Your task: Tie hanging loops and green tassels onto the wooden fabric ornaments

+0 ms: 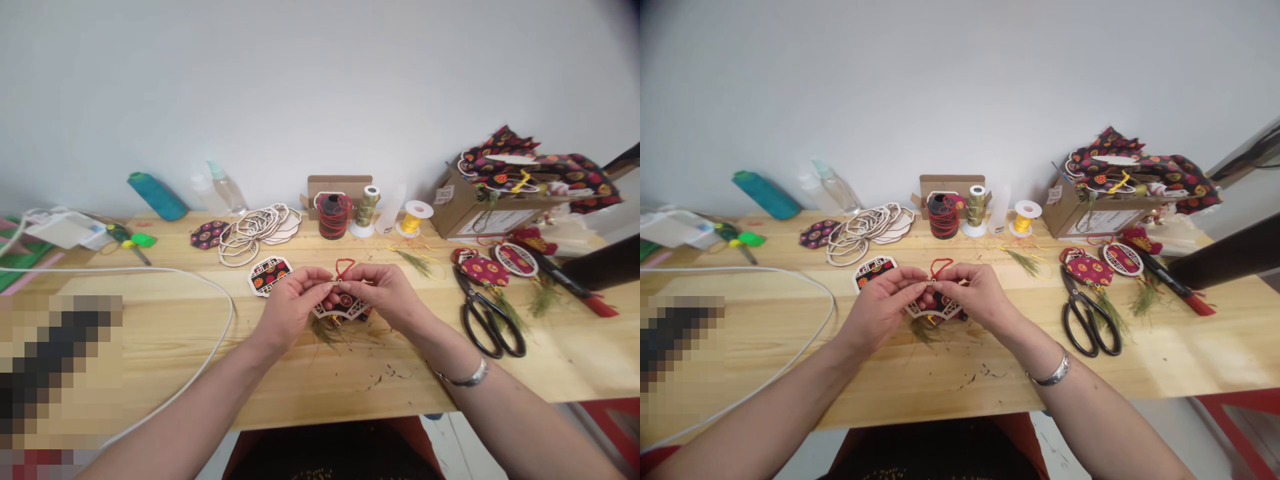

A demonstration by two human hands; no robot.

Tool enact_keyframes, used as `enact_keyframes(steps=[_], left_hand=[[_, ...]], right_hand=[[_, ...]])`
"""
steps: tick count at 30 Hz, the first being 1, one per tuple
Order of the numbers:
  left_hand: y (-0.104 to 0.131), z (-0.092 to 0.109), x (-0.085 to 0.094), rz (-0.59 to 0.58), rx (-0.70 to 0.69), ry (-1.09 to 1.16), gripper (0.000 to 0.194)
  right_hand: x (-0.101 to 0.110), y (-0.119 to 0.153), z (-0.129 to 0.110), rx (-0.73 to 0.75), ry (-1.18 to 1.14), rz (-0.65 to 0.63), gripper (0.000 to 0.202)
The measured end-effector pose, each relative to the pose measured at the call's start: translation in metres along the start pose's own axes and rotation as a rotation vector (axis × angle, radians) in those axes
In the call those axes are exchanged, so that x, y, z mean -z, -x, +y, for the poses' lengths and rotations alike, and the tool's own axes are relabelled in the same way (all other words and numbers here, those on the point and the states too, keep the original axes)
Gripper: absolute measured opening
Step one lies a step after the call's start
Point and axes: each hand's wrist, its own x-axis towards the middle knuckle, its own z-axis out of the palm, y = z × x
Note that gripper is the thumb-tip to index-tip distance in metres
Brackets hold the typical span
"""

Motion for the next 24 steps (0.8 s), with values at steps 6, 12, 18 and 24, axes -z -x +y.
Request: enact_keyframes(steps=[6, 12, 18, 24], left_hand=[[0.0000, -0.0004, 0.0001, -0.002, 0.008, 0.003, 0.017], [0.0000, 0.0003, -0.0006, -0.007, 0.022, 0.009, 0.018], [0.0006, 0.0007, -0.0024, -0.022, 0.037, 0.030, 0.017], [0.0007, 0.0037, -0.0007, -0.050, 0.030, 0.054, 0.019]], right_hand=[[0.0003, 0.0003, -0.0018, -0.003, -0.011, -0.008, 0.023], [0.0001, 0.0009, -0.0023, 0.001, 0.003, -0.031, 0.024], [0.0006, 0.0015, -0.0035, 0.010, 0.015, -0.056, 0.023], [0.0021, 0.0026, -0.0068, 0.019, 0.006, -0.066, 0.023]])
